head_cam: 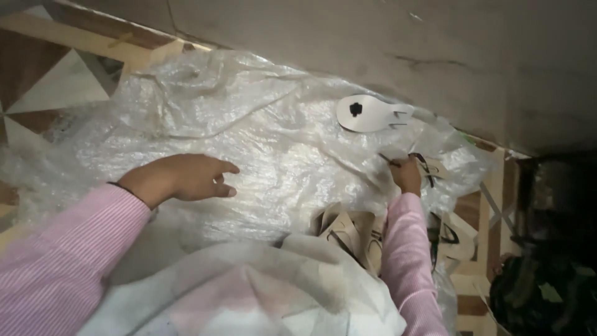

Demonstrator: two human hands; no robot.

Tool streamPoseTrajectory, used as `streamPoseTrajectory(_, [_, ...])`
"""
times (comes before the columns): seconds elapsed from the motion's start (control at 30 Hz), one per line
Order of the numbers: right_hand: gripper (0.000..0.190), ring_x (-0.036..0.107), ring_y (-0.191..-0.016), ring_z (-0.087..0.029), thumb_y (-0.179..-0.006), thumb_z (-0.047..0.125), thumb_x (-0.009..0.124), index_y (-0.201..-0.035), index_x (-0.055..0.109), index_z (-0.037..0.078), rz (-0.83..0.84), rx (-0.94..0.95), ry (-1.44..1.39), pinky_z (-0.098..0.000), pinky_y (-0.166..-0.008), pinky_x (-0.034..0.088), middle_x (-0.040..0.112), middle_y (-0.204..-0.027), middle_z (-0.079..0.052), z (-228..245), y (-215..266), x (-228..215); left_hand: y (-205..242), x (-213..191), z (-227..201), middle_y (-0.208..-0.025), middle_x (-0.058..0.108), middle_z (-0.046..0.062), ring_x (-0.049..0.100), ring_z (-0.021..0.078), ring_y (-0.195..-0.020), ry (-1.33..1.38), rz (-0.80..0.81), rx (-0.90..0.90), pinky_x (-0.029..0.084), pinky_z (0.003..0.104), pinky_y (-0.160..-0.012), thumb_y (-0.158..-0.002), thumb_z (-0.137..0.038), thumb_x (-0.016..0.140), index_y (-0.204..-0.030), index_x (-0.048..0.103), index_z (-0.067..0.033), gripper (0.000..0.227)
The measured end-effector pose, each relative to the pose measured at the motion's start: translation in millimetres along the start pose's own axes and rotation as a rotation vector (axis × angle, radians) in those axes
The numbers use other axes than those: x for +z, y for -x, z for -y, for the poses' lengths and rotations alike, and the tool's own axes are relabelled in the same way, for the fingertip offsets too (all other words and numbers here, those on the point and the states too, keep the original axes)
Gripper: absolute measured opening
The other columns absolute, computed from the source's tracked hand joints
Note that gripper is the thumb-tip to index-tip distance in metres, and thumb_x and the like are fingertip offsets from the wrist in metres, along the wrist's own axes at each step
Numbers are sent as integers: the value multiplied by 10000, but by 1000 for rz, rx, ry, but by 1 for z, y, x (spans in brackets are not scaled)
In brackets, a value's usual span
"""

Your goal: The person assembles flip-flops by manually threading straps through soles.

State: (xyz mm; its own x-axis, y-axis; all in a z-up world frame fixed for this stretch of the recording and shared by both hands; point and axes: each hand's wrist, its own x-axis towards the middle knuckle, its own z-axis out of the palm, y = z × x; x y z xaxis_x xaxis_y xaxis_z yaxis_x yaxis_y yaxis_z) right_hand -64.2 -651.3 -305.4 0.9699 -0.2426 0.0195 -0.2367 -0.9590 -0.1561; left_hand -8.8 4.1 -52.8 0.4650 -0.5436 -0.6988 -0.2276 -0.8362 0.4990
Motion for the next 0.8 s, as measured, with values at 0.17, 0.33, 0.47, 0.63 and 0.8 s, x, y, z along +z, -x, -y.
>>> streamPoseTrajectory(0.17, [293,659,-1047,-449,-905,265,716,-1098,763,50,52,132,58,-508,-886,532,673,-1130,-271,-24,0,29,-3,-2,-2,-1326,699,55,649,268,-1245,1,5,-17,492,396,-1063,-902,-487,635,-1495,490,-253,653])
streamPoseTrajectory(0.33, [157,679,-907,-418,-860,147,694,-970,750,50,-281,162,192,-535,-726,518,687,-1197,-168,165,29,-107,-4,-6,-21,-1352,677,67,619,275,-1279,-16,-59,34,472,402,-1079,-911,-477,636,-1493,495,-253,640])
streamPoseTrajectory(0.47, [366,699,-1036,-336,-943,-64,513,-1240,674,77,-343,-180,-220,-435,-853,574,690,-1276,-113,277,73,-162,-18,4,-26,-1465,535,151,515,332,-1346,-58,-364,180,413,444,-1090,-798,-451,766,-1553,358,-150,909])
streamPoseTrajectory(0.63, [257,698,-1153,-260,-1056,79,505,-1259,661,57,97,-547,-855,-356,-940,600,642,-1320,-155,365,121,-196,-17,-8,-35,-1456,552,207,489,407,-1358,-290,-874,417,386,517,-1058,-560,-621,847,-1538,396,-53,1218])
streamPoseTrajectory(0.8, [471,704,-1115,-263,-1050,514,541,-1179,742,107,333,-217,-1195,-415,-1006,571,706,-1289,-141,337,56,-134,1,-15,-47,-1015,748,142,704,339,-1000,-93,-345,62,540,471,-877,-839,-372,728,-1072,756,-187,299])
